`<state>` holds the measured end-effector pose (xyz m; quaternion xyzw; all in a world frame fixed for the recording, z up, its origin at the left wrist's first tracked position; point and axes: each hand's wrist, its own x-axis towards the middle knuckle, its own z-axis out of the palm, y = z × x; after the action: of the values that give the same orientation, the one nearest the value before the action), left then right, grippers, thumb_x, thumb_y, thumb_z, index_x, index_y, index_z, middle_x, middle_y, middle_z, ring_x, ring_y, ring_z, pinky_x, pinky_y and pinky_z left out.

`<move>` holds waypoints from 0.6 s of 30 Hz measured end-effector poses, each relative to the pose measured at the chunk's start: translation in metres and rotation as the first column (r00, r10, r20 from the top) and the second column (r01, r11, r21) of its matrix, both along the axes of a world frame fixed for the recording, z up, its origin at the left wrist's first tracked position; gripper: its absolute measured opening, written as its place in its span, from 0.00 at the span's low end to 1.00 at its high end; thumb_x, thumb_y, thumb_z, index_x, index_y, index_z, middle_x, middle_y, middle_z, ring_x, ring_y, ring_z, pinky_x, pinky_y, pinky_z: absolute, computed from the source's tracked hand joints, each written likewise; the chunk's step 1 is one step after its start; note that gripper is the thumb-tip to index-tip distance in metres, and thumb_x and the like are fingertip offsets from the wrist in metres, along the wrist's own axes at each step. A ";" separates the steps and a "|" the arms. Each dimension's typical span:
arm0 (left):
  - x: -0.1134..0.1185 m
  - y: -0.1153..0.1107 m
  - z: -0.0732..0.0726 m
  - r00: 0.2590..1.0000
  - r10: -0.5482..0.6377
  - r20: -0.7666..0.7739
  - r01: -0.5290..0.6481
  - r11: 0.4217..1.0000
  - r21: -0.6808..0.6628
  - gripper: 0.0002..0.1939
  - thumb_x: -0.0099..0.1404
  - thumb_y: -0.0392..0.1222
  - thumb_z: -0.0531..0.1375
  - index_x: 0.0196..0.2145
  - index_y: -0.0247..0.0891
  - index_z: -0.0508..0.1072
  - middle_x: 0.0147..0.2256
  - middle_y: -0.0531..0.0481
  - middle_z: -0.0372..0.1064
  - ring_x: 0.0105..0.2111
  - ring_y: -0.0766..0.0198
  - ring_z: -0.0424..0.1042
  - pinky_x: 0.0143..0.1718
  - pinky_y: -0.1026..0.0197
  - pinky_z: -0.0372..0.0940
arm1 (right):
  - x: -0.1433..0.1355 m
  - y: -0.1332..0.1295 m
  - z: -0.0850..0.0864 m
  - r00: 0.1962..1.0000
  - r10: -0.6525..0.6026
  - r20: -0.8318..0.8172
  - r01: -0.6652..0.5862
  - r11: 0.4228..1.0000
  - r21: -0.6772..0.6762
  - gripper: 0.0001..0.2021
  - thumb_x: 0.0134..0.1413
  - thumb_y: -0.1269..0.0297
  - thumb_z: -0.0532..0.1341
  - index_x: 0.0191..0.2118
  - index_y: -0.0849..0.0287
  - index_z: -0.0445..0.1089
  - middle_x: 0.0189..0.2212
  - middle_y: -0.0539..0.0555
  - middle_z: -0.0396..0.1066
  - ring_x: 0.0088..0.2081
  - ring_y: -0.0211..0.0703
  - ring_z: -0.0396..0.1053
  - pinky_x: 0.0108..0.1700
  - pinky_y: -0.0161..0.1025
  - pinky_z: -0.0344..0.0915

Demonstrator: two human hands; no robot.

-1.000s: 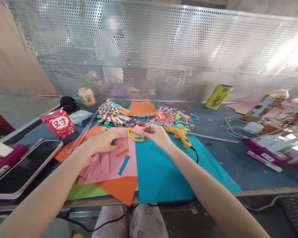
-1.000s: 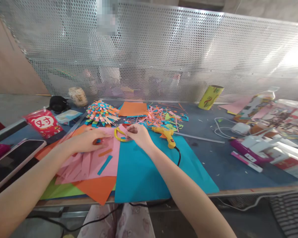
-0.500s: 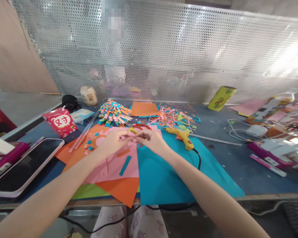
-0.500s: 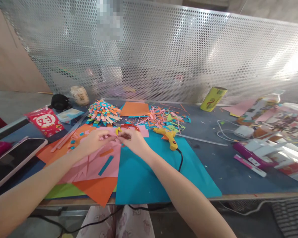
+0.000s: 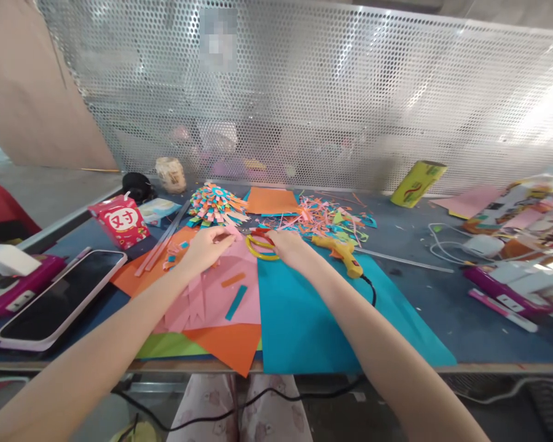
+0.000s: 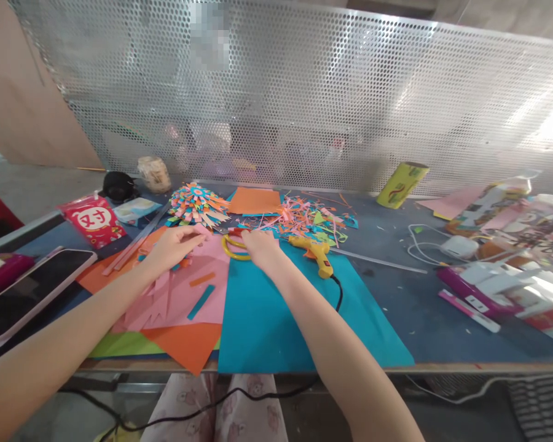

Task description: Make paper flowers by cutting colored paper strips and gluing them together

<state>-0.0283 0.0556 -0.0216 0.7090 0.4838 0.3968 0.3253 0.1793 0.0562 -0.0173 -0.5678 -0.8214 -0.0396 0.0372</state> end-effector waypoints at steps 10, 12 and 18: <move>-0.006 0.000 -0.001 0.989 0.098 0.112 -0.097 0.995 -0.017 0.13 0.54 0.49 0.59 0.30 0.36 0.75 0.25 0.51 0.70 0.17 0.68 0.65 0.16 0.67 0.61 | 0.010 -0.022 0.020 0.973 -0.196 0.121 0.185 0.978 0.100 0.14 0.50 0.79 0.51 0.43 0.70 0.66 0.42 0.69 0.68 0.44 0.53 0.67 0.50 0.47 0.51; -0.007 0.001 0.000 0.987 0.105 0.126 -0.114 0.991 0.071 0.11 0.53 0.47 0.60 0.27 0.35 0.73 0.26 0.50 0.71 0.21 0.67 0.66 0.20 0.67 0.62 | 0.014 -0.021 0.019 0.966 -0.248 0.070 0.236 0.962 0.140 0.14 0.50 0.79 0.49 0.42 0.69 0.65 0.43 0.67 0.67 0.43 0.53 0.67 0.50 0.48 0.50; -0.006 0.003 0.000 0.952 0.117 0.282 -0.134 0.990 0.043 0.14 0.55 0.49 0.59 0.29 0.34 0.74 0.25 0.49 0.72 0.21 0.69 0.63 0.21 0.67 0.59 | 0.025 -0.021 0.019 0.833 -0.360 -0.420 0.437 0.893 0.102 0.08 0.50 0.67 0.54 0.38 0.62 0.59 0.38 0.61 0.67 0.41 0.52 0.66 0.44 0.47 0.56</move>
<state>-0.0345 0.0584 -0.0211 0.6235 0.4648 0.5272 0.3423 0.2047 0.0354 0.0019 -0.7169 -0.6522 -0.0125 0.2460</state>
